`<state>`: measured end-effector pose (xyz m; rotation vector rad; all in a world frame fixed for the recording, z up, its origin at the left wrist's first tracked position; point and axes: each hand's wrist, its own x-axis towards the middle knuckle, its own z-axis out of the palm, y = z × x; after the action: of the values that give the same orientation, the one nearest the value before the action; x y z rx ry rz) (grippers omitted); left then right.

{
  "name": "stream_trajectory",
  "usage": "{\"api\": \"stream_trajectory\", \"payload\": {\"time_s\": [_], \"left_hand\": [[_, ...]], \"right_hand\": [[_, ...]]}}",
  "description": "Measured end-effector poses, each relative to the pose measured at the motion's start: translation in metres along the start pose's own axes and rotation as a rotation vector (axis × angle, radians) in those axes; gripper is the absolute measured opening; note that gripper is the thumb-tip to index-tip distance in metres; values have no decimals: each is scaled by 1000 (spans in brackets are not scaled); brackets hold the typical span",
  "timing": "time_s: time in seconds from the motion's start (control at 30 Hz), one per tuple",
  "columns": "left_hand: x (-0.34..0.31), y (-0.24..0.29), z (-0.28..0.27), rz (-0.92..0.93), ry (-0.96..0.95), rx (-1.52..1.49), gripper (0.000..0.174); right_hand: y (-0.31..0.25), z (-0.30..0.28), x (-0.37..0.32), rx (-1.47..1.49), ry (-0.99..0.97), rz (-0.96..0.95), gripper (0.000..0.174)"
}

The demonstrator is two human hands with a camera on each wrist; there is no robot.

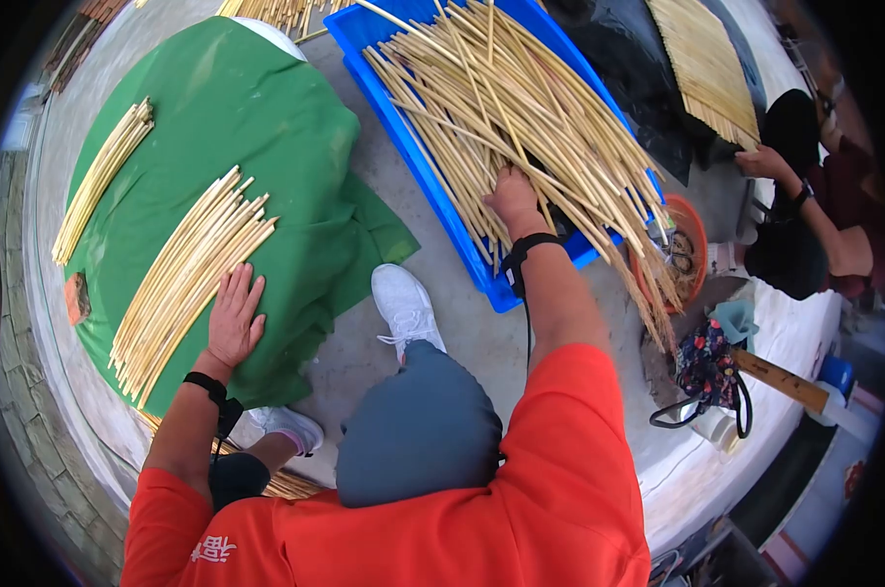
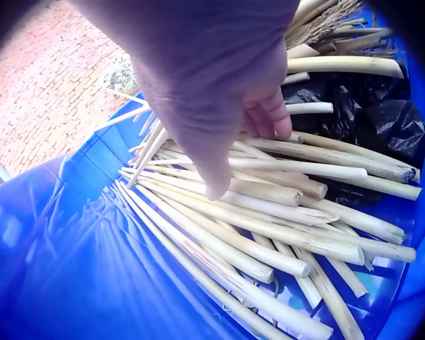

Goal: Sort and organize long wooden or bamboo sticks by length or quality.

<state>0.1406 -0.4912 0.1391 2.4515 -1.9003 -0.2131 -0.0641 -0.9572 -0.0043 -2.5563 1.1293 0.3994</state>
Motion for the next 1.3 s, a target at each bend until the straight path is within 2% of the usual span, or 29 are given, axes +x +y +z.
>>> {"api": "stream_trajectory", "payload": {"time_s": [0.07,0.1,0.2,0.23,0.27,0.33,0.37,0.4,0.47,0.6,0.67,0.7,0.77,0.8,0.9,1.0,1.03,1.2,1.3], "left_hand": [[0,1,-2,-1,3,-9,61],[0,2,-3,-1,2,-9,61],[0,1,-3,0,3,-5,61],[1,1,-2,1,5,-4,61],[1,1,-2,1,6,-5,61],[1,2,-3,-2,4,-11,62],[1,2,-3,-2,4,-13,62],[1,2,-3,0,4,-10,63],[1,2,-3,3,5,-5,63],[0,1,-1,-6,-4,-3,63],[0,2,-1,-9,-3,-2,63],[1,2,-2,-10,-6,1,63],[1,2,-2,-14,-8,3,63],[1,2,-3,-10,-2,-4,62],[1,2,-3,-8,-2,-9,62],[1,3,-3,-12,-10,-7,62],[1,3,-4,-11,-9,-4,62],[1,2,-4,-10,-10,-3,63],[2,2,-2,-7,-9,5,63]], "right_hand": [[-8,2,-6,-123,61,-8,90],[-10,2,-10,-64,96,-25,98],[-13,3,-8,-55,127,-33,101],[-11,8,-9,-64,230,-69,86],[-9,10,-5,-65,231,-69,86],[-4,15,4,19,120,-43,69],[-3,23,1,-50,293,-109,53],[0,26,3,-52,292,-109,53],[-2,20,3,5,47,31,65],[1,17,3,77,1,31,60],[9,30,12,88,57,11,37],[12,38,19,88,53,12,37],[12,43,28,216,346,-12,30],[16,46,28,215,343,-13,30],[5,17,8,407,1,-23,25],[1,33,6,237,-56,47,24],[-1,36,4,235,0,33,23],[-14,26,0,120,-35,109,26],[-22,26,5,87,-280,80,39]]}}
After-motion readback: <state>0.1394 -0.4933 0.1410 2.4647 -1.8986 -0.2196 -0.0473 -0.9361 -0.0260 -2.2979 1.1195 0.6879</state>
